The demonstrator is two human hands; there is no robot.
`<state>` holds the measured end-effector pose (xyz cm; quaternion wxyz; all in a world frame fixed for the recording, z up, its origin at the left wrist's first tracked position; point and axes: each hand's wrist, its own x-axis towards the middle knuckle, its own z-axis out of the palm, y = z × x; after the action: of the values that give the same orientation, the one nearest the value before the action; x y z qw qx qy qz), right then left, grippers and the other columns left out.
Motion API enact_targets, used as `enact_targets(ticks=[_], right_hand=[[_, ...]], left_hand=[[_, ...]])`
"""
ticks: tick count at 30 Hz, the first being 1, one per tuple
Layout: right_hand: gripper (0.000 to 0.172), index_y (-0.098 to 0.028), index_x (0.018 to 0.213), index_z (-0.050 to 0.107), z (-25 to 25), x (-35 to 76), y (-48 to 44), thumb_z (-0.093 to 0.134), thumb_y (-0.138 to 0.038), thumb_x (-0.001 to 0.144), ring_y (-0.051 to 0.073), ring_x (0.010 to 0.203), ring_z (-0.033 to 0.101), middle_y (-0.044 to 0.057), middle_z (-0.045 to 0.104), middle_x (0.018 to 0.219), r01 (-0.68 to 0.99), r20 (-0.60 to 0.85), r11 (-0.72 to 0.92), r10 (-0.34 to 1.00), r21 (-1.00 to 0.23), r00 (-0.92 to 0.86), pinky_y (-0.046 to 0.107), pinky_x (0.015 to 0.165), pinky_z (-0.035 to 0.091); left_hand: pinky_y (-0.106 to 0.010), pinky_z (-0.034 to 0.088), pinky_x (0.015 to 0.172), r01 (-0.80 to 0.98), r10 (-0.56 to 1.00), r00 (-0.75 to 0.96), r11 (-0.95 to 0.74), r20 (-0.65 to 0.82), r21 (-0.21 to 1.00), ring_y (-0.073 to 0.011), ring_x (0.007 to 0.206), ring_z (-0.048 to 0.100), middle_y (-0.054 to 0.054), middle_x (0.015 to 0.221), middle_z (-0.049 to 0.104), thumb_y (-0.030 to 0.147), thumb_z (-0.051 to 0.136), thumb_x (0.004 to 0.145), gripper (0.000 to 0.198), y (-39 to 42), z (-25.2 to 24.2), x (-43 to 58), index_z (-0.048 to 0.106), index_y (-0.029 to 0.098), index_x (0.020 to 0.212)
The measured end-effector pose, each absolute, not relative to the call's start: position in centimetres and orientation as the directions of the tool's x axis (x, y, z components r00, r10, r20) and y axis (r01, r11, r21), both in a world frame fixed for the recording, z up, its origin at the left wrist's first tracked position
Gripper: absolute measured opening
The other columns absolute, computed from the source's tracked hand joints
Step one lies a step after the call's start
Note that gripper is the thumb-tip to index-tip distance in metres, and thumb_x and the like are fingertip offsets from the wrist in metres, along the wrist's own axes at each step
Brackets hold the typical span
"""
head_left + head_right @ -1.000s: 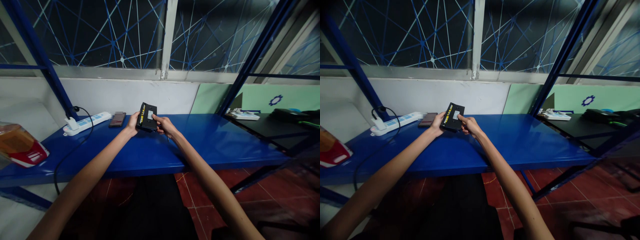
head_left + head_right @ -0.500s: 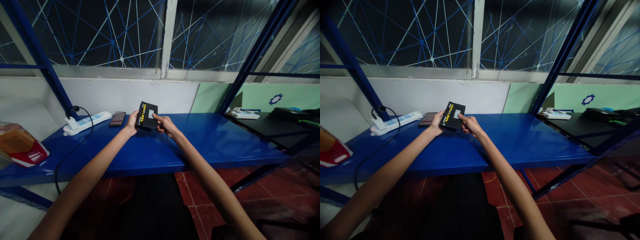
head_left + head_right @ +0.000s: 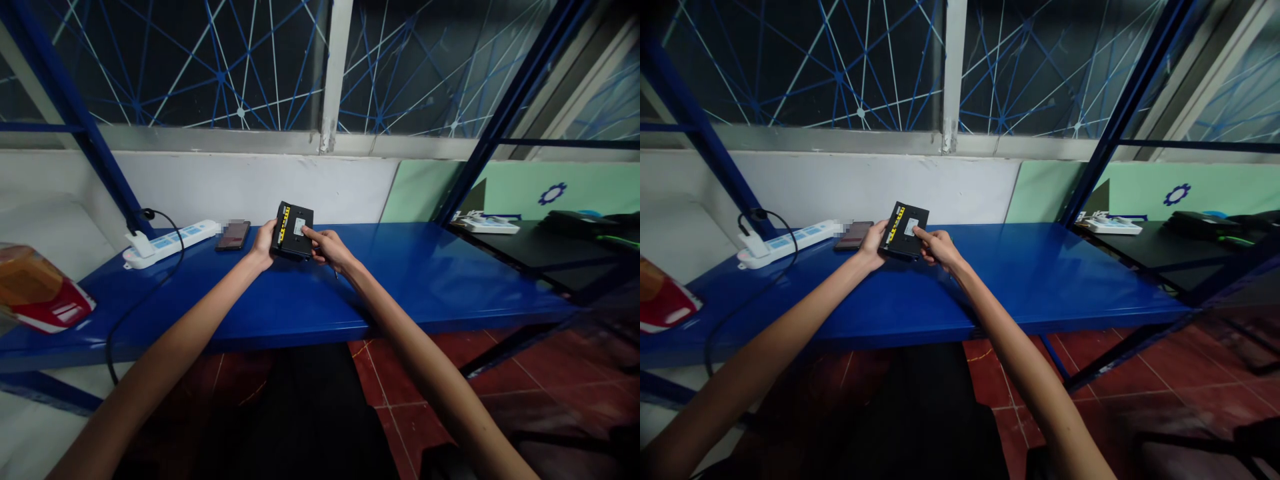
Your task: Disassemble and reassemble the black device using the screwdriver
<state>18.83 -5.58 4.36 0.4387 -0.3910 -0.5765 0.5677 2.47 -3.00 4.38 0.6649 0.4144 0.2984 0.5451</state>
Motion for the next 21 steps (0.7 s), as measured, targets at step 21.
enact_targets(ticks=[21], right_hand=[[0.048,-0.02,0.054,0.045,4.31,18.74,-5.77,0.059,-0.055,0.084,0.005,0.032,0.031,-0.003,0.045,0.044,0.014,0.131,0.145,0.927,-0.989,-0.353,0.021,0.031,0.021]], left_hand=[[-0.028,0.055,0.063,-0.465,0.966,0.252,0.073,0.053,0.882,-0.0194,0.064,0.068,-0.008,0.072,0.071,0.032,0.041,0.094,0.035,-3.85,4.8,2.82,0.067,0.01,0.101]])
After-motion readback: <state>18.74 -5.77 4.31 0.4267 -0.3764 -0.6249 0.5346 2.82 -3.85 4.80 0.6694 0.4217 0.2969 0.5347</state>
